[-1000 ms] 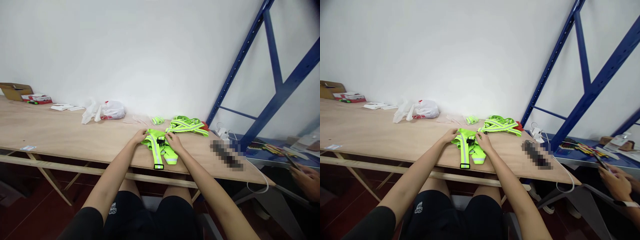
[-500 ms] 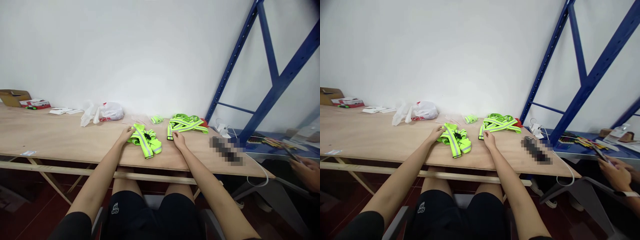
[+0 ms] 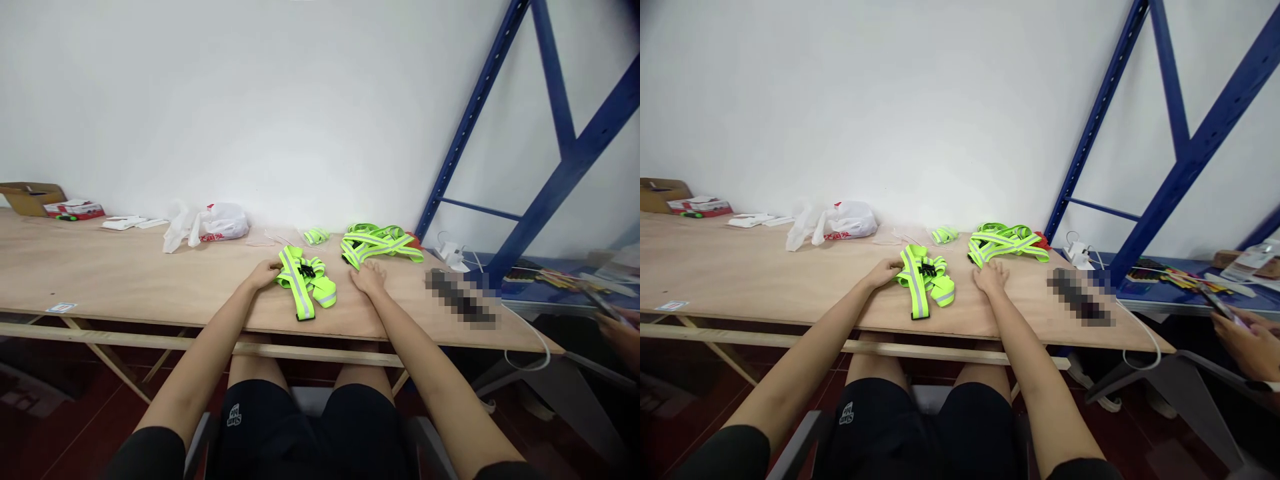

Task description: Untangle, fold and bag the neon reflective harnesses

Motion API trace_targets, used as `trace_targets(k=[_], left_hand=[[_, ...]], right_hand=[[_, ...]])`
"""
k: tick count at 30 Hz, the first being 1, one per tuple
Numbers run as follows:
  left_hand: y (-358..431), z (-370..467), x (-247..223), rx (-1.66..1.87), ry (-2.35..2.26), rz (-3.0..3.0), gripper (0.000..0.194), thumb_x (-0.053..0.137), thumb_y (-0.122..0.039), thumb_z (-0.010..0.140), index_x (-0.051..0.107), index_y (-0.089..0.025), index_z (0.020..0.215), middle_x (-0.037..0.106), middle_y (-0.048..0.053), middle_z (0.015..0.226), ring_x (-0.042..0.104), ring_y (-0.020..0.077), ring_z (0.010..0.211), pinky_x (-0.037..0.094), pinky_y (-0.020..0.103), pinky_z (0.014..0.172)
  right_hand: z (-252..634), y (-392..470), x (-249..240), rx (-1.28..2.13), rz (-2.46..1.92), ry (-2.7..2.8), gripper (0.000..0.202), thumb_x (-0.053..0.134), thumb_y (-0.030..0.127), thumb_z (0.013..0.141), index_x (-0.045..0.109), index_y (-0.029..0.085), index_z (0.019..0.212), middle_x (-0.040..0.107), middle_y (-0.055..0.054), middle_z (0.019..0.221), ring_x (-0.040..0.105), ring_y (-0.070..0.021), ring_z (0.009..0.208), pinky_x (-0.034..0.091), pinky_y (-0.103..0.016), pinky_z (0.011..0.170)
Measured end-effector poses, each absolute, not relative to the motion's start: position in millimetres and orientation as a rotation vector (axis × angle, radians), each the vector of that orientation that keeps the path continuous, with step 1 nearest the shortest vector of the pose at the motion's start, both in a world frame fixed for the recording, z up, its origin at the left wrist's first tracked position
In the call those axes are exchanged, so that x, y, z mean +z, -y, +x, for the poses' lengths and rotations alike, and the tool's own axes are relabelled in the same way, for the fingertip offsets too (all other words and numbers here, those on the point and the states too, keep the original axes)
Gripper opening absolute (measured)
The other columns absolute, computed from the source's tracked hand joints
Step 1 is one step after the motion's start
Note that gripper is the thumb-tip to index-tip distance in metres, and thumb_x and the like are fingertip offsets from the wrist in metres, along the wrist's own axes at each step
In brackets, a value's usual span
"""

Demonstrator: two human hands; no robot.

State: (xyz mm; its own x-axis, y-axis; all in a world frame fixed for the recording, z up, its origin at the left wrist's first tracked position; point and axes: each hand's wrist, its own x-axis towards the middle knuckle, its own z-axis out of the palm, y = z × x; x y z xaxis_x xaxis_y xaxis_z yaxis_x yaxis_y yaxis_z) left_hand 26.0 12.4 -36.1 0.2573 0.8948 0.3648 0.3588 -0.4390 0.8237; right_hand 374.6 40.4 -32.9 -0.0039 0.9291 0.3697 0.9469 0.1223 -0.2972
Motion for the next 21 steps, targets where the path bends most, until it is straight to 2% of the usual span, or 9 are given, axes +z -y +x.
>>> trace_targets(k=[2,4,7,9,10,13,15,21], left_hand=[[-11,27,-36,1.111,-1.117,1.939,0.043,0.061,-0.038,0.075,0.075,-0.013,0.106,0.075,0.01,0.108,0.066,0.0274,0.098,0.05,0.039,0.09],[-9,28,-35,1.072,-1.115,1.95,0.046,0.064,-0.044,0.077,0.074,-0.013,0.11,0.075,0.009,0.105,0.066,0.0267,0.094,0.05,0.037,0.086],[-6,28,-32,1.024,-1.125,1.977,0.046,0.069,-0.048,0.076,0.075,-0.013,0.105,0.074,0.006,0.096,0.064,0.0243,0.087,0.049,0.033,0.079],[-5,29,-30,1.011,-1.132,1.993,0.045,0.071,-0.048,0.074,0.076,-0.014,0.102,0.074,0.005,0.093,0.063,0.0225,0.083,0.048,0.031,0.077],[-5,29,-30,1.011,-1.14,1.997,0.044,0.072,-0.048,0.072,0.076,-0.014,0.1,0.073,0.004,0.091,0.062,0.0219,0.081,0.048,0.031,0.075],[-7,30,-31,1.041,-1.18,1.982,0.044,0.075,-0.05,0.069,0.076,-0.014,0.094,0.072,0.005,0.086,0.06,0.0214,0.077,0.047,0.031,0.072],[-8,31,-33,1.075,-1.207,1.951,0.045,0.075,-0.052,0.068,0.075,-0.014,0.092,0.072,0.005,0.084,0.06,0.0216,0.077,0.047,0.031,0.071],[-5,34,-33,1.163,-1.196,1.82,0.054,0.071,-0.06,0.072,0.07,-0.013,0.098,0.072,0.006,0.085,0.065,0.0222,0.076,0.047,0.028,0.065]], right_hand=[[379,-40,-32,-0.118,-1.878,1.878,0.04,0.052,0.034,0.091,0.066,0.013,0.122,0.049,-0.024,0.145,0.037,-0.042,0.136,0.024,-0.061,0.107],[378,-37,-31,-0.178,-1.873,1.912,0.04,0.048,0.036,0.093,0.065,0.017,0.124,0.053,-0.02,0.143,0.04,-0.0369,0.134,0.026,-0.053,0.108],[371,-33,-28,-0.19,-1.886,1.98,0.038,0.041,0.038,0.097,0.069,0.019,0.112,0.068,-0.017,0.116,0.058,-0.0318,0.115,0.035,-0.045,0.1],[370,-33,-28,-0.167,-1.933,1.973,0.037,0.042,0.039,0.096,0.072,0.017,0.103,0.071,-0.017,0.103,0.063,-0.0321,0.104,0.039,-0.045,0.095],[371,-34,-28,-0.169,-1.955,1.958,0.036,0.045,0.039,0.094,0.071,0.016,0.103,0.071,-0.018,0.104,0.062,-0.0332,0.105,0.038,-0.047,0.095],[378,-36,-29,-0.203,-1.981,1.91,0.039,0.055,0.039,0.089,0.067,0.012,0.114,0.061,-0.024,0.129,0.052,-0.0381,0.123,0.033,-0.052,0.101],[382,-36,-30,-0.22,-1.96,1.904,0.038,0.057,0.035,0.088,0.065,0.012,0.117,0.056,-0.023,0.136,0.048,-0.0383,0.128,0.032,-0.053,0.101],[378,-31,-30,-0.241,-1.743,1.956,0.023,0.051,0.026,0.09,0.066,0.015,0.103,0.065,-0.018,0.115,0.056,-0.032,0.111,0.037,-0.044,0.093]])
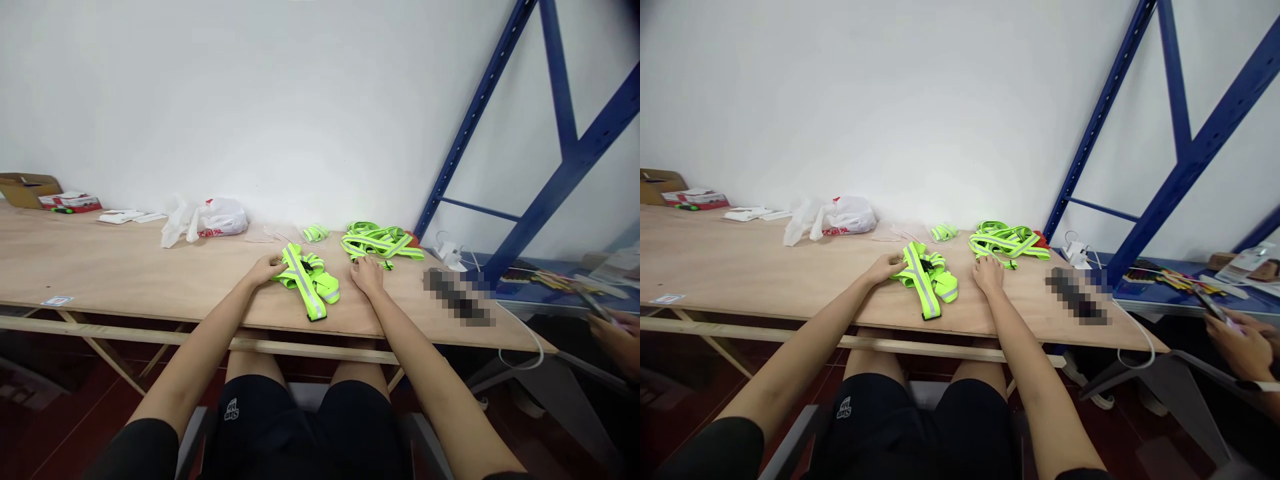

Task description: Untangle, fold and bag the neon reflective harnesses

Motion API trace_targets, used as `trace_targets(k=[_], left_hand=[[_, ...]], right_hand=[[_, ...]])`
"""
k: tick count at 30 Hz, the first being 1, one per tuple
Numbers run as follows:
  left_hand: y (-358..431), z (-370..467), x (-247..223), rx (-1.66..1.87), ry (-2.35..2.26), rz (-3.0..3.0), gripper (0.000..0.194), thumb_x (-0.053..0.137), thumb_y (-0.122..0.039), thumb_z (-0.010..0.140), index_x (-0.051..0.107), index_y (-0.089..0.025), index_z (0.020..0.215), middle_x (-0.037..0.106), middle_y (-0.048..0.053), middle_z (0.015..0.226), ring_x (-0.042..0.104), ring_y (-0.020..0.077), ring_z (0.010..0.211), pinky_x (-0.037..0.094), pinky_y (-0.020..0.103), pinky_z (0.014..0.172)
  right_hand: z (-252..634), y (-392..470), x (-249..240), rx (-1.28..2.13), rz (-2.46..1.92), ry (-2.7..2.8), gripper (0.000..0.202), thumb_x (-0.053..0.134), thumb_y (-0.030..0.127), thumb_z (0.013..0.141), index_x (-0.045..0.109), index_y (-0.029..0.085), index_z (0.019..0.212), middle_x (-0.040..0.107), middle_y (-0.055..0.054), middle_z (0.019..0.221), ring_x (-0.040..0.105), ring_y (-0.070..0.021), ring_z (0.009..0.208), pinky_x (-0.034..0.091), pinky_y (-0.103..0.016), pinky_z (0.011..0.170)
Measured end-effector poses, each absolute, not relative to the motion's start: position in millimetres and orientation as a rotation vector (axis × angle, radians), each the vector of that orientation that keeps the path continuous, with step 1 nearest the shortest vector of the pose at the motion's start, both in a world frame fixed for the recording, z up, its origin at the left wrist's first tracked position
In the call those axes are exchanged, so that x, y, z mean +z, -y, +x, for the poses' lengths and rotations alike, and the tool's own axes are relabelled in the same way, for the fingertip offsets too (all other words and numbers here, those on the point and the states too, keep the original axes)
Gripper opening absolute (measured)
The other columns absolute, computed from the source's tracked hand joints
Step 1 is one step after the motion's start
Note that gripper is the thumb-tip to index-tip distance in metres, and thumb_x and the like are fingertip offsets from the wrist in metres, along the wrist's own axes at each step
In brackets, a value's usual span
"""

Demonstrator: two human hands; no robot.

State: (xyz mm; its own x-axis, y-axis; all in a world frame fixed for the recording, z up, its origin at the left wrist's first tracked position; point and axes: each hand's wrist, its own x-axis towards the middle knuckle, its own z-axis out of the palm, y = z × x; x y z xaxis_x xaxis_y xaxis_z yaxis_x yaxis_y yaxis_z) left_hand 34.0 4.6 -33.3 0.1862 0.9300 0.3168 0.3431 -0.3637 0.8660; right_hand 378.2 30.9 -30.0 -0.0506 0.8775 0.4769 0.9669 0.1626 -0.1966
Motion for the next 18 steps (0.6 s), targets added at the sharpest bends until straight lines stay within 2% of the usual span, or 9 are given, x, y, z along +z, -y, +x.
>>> trace_targets(k=[5,10,12,14,16,18], left_hand=[[0,43,-29,1.225,-1.196,1.737,0.051,0.065,-0.06,0.078,0.069,-0.013,0.097,0.071,0.005,0.078,0.064,0.0196,0.069,0.045,0.026,0.06],[-3,54,-30,1.239,-1.164,1.72,0.048,0.059,-0.056,0.082,0.07,-0.011,0.096,0.073,0.007,0.087,0.066,0.0218,0.077,0.05,0.029,0.066],[-3,57,-31,1.237,-1.165,1.736,0.046,0.059,-0.055,0.083,0.069,-0.012,0.096,0.073,0.007,0.088,0.066,0.0226,0.08,0.05,0.03,0.069],[-2,61,-32,1.22,-1.16,1.759,0.046,0.059,-0.053,0.084,0.069,-0.012,0.101,0.072,0.007,0.087,0.066,0.0231,0.08,0.051,0.031,0.07],[1,67,-33,1.187,-1.138,1.79,0.048,0.061,-0.052,0.083,0.066,-0.011,0.11,0.073,0.007,0.087,0.067,0.024,0.079,0.051,0.032,0.07],[4,74,-33,1.159,-1.1,1.832,0.053,0.067,-0.048,0.08,0.063,-0.012,0.12,0.073,0.008,0.097,0.068,0.0259,0.086,0.052,0.034,0.075]], right_hand=[[356,-21,-27,-0.138,-1.406,2.118,0.02,0.048,0.032,0.095,0.065,0.022,0.091,0.07,-0.006,0.095,0.062,-0.0205,0.091,0.042,-0.029,0.077],[338,-12,-22,-0.031,-1.172,2.153,0.023,0.048,0.036,0.096,0.066,0.022,0.098,0.071,-0.005,0.095,0.064,-0.0192,0.087,0.045,-0.028,0.076],[335,-10,-21,0.103,-1.079,2.14,0.024,0.054,0.039,0.093,0.065,0.022,0.106,0.07,-0.006,0.098,0.064,-0.0199,0.089,0.047,-0.03,0.078],[334,-10,-22,0.252,-1.013,2.142,0.035,0.064,0.041,0.087,0.063,0.022,0.116,0.07,-0.006,0.106,0.065,-0.021,0.091,0.05,-0.032,0.081],[332,-10,-23,0.343,-0.983,2.19,0.048,0.07,0.039,0.081,0.06,0.023,0.126,0.068,-0.007,0.118,0.065,-0.022,0.098,0.051,-0.035,0.085],[330,-9,-24,0.368,-0.96,2.262,0.056,0.071,0.035,0.078,0.058,0.024,0.132,0.065,-0.008,0.127,0.063,-0.0237,0.108,0.05,-0.037,0.092]])
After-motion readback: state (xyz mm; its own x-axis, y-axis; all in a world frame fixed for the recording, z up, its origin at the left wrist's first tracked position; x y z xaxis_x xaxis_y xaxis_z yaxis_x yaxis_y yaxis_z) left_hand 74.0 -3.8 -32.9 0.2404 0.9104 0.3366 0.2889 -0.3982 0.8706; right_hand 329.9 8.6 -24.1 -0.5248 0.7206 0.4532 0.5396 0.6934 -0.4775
